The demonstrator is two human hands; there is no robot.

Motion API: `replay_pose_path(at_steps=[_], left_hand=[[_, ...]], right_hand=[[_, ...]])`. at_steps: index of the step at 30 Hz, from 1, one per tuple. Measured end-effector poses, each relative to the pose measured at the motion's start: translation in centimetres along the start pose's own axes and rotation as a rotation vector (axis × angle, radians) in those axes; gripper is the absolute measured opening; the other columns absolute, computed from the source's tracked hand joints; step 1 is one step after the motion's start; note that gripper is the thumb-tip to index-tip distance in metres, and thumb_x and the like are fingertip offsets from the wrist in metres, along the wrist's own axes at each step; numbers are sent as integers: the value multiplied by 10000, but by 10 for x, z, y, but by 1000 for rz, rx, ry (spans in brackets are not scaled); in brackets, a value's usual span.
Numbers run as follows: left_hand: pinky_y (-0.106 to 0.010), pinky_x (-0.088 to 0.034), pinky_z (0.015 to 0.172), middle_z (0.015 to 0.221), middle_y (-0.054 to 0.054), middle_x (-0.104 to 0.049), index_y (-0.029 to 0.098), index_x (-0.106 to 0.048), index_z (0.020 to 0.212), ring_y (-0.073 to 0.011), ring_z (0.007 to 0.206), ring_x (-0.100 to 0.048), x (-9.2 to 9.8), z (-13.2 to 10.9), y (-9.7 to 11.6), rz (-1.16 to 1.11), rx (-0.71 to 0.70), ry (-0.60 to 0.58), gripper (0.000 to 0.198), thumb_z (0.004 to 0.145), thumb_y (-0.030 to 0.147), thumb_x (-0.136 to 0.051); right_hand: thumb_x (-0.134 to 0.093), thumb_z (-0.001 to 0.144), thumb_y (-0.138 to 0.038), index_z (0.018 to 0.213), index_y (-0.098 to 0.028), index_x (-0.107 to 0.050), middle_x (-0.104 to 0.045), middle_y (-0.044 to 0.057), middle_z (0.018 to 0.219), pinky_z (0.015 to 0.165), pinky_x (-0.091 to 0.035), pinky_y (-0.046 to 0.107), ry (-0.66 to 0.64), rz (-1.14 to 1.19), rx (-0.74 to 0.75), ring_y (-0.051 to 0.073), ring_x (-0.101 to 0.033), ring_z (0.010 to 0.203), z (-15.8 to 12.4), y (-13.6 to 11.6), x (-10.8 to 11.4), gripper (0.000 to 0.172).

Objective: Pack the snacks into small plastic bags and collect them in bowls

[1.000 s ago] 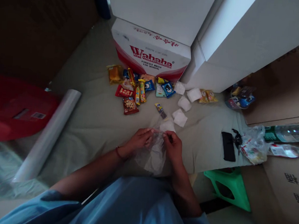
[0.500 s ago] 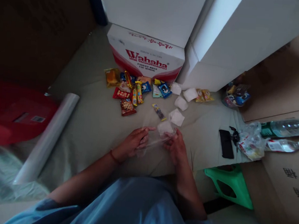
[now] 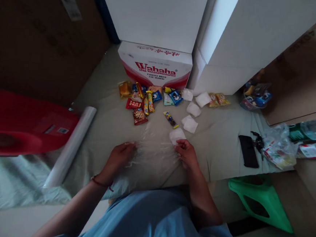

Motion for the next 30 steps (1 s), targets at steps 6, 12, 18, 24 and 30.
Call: replay_pose_path(at_steps=[6, 12, 18, 24, 30], left_hand=[[-528, -424, 1083, 1245, -214, -674, 134, -645, 1338, -376, 1252, -596, 7, -15, 13, 642, -388, 472, 496, 901, 366, -612], [-603, -67, 1279, 1490, -62, -627, 387, -512, 1514, -253, 1460, -493, -34, -16, 10, 859, -889, -262, 609, 982, 117, -392], [-709, -51, 1235, 1607, -171, -472, 238, -429, 1579, -323, 1481, -457, -23, -4, 10, 883, -665, -152, 540, 1050, 334, -385], [-748, -78, 1210, 1685, -135, -347, 283, -481, 1557, -408, 1575, -245, -19, -23, 5, 952, -562, -63, 575, 1018, 483, -463], [-777, -114, 1184, 1687, -143, -343, 288, -471, 1565, -436, 1559, -266, -22, -24, 8, 976, -501, -34, 588, 1013, 494, -475]], right_hand=[[-839, 609, -360, 891, -226, -687, -640, -21, 790, 643, -461, 251, 15, -231, 183, 134, -590, 713, 12, 3, 10, 347], [-831, 632, -344, 1031, -255, -684, -684, -26, 785, 668, -496, 280, -82, -227, 180, 151, -640, 699, 16, 4, 12, 435], [-841, 644, -404, 1094, -274, -686, -768, 30, 938, 766, -534, 331, -12, -179, 223, 200, -704, 856, 14, -10, 28, 493], [-689, 833, -610, 1114, -304, -750, -763, 47, 1015, 740, -556, 380, -18, -331, 282, 253, -695, 932, 20, -15, 25, 420], [-666, 870, -601, 1118, -276, -758, -686, 128, 1310, 1020, -502, 503, 184, -644, 543, 328, -638, 1206, 34, -55, 31, 420]])
Point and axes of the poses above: each hand's wrist, its own z-axis towards the middle knuckle, its own x-axis out of the back of the hand, y = z × x, the point moved 4 cm from there along z, towards the middle knuckle
